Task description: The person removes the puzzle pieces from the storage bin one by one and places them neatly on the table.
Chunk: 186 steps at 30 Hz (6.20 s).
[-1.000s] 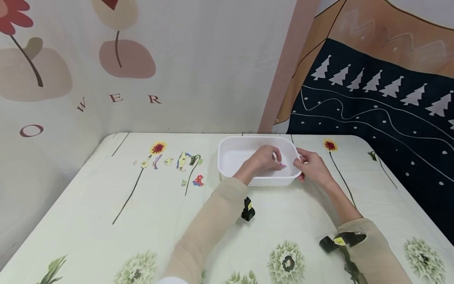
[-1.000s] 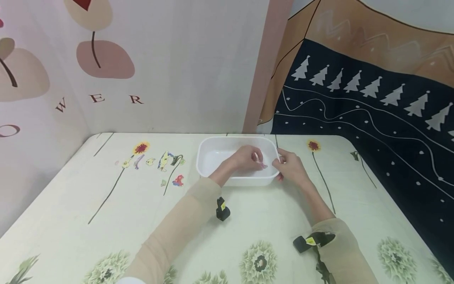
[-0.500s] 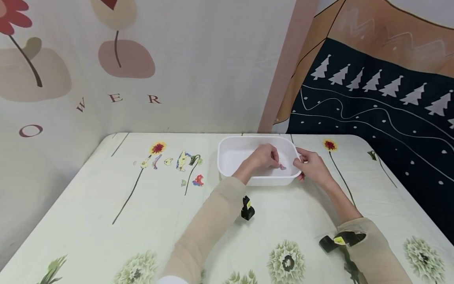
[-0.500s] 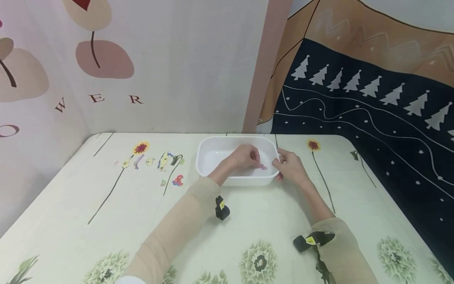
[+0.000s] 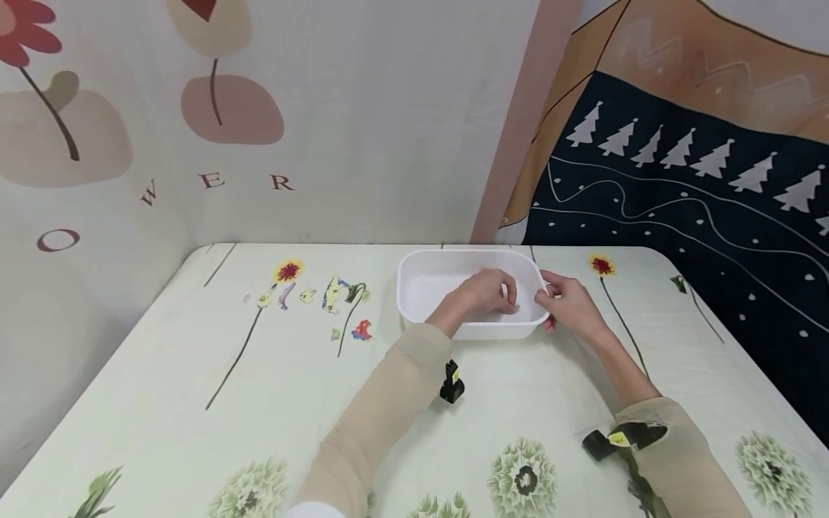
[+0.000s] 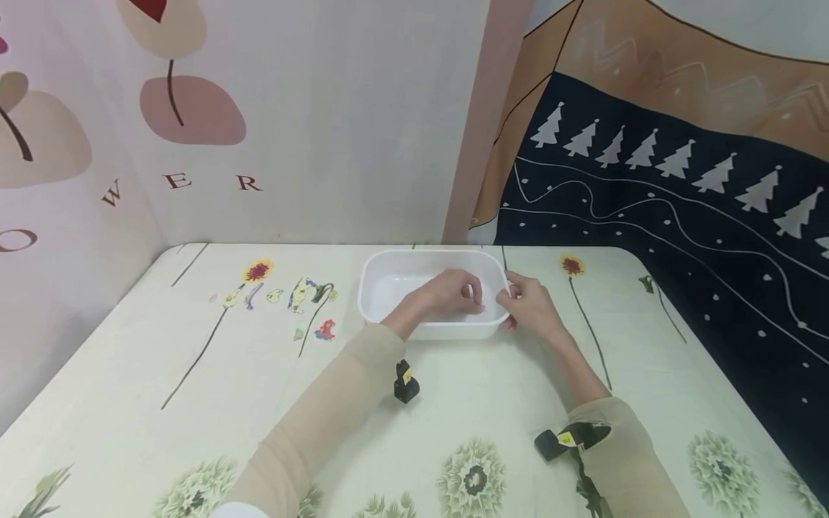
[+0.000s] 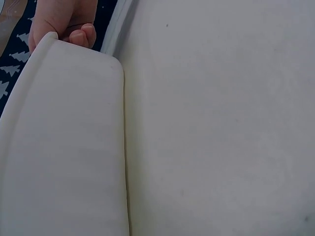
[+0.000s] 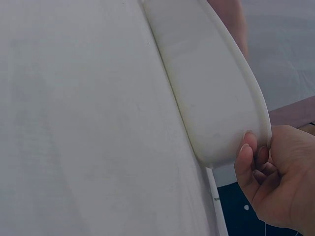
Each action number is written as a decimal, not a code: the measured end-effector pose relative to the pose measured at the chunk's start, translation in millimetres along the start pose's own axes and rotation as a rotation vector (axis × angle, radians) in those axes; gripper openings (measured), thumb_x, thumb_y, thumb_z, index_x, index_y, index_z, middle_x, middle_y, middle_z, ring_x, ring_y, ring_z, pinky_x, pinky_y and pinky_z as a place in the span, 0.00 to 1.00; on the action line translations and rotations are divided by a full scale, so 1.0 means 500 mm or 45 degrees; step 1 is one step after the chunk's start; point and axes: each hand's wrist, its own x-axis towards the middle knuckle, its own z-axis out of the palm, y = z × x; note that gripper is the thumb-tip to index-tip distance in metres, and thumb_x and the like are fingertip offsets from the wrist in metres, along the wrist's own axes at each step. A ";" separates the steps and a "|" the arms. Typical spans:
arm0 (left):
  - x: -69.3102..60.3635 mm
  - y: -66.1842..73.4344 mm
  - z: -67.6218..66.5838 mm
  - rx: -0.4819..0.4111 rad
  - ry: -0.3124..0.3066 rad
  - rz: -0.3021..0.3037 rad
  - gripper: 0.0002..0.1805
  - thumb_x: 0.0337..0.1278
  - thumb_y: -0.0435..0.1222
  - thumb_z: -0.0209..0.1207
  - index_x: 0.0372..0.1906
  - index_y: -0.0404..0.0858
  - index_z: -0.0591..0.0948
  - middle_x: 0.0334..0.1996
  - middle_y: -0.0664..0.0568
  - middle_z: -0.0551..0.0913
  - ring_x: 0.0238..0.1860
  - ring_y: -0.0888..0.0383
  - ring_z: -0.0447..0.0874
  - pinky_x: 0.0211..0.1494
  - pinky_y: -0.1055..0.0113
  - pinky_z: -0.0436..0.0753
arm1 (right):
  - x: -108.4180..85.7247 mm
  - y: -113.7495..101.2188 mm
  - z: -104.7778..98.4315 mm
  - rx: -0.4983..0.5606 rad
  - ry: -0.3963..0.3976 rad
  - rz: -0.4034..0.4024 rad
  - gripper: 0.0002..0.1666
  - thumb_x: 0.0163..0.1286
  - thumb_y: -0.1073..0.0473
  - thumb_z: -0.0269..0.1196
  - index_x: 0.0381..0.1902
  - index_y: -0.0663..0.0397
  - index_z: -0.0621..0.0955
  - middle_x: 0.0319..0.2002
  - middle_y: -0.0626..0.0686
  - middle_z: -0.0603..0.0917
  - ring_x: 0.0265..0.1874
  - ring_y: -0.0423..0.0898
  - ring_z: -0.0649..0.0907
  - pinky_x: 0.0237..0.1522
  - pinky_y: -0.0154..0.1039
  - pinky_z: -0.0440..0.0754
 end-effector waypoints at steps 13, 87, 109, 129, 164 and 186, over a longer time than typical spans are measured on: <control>-0.014 -0.015 -0.022 -0.314 0.198 0.026 0.03 0.64 0.33 0.66 0.37 0.38 0.83 0.27 0.52 0.81 0.23 0.60 0.78 0.30 0.74 0.75 | -0.002 -0.004 0.001 -0.004 -0.012 0.014 0.36 0.68 0.66 0.53 0.74 0.70 0.63 0.30 0.62 0.79 0.14 0.45 0.80 0.20 0.37 0.82; -0.488 -0.336 -0.198 -0.455 0.370 -0.361 0.15 0.63 0.33 0.67 0.51 0.29 0.82 0.39 0.44 0.84 0.37 0.54 0.81 0.39 0.66 0.81 | 0.001 0.004 0.003 -0.002 0.002 0.009 0.37 0.69 0.64 0.52 0.75 0.70 0.62 0.30 0.61 0.78 0.14 0.46 0.80 0.20 0.37 0.82; -0.504 -0.344 -0.202 -0.340 0.304 -0.432 0.10 0.63 0.30 0.65 0.46 0.29 0.83 0.34 0.46 0.83 0.32 0.54 0.79 0.36 0.66 0.80 | -0.003 -0.001 0.002 -0.006 0.001 0.022 0.36 0.70 0.65 0.52 0.75 0.69 0.62 0.29 0.60 0.77 0.14 0.46 0.80 0.20 0.36 0.82; -0.497 -0.314 -0.204 -0.295 0.502 -0.345 0.14 0.67 0.33 0.61 0.53 0.31 0.82 0.43 0.43 0.85 0.42 0.50 0.82 0.42 0.63 0.80 | -0.003 -0.004 0.003 -0.013 -0.004 0.011 0.36 0.69 0.64 0.51 0.75 0.69 0.62 0.29 0.60 0.77 0.14 0.46 0.80 0.21 0.37 0.82; -0.297 -0.128 -0.132 -0.573 0.544 0.129 0.08 0.66 0.30 0.61 0.48 0.35 0.84 0.40 0.47 0.86 0.42 0.53 0.83 0.49 0.62 0.81 | -0.001 -0.001 0.003 -0.014 -0.012 0.003 0.36 0.70 0.65 0.52 0.75 0.70 0.61 0.31 0.62 0.79 0.15 0.47 0.80 0.21 0.37 0.82; -0.165 -0.051 -0.070 -0.681 0.430 0.102 0.12 0.67 0.30 0.61 0.51 0.30 0.82 0.42 0.45 0.84 0.43 0.52 0.82 0.45 0.69 0.80 | -0.002 -0.001 0.002 -0.001 -0.015 -0.002 0.36 0.70 0.64 0.52 0.75 0.70 0.61 0.30 0.62 0.78 0.15 0.46 0.80 0.21 0.37 0.82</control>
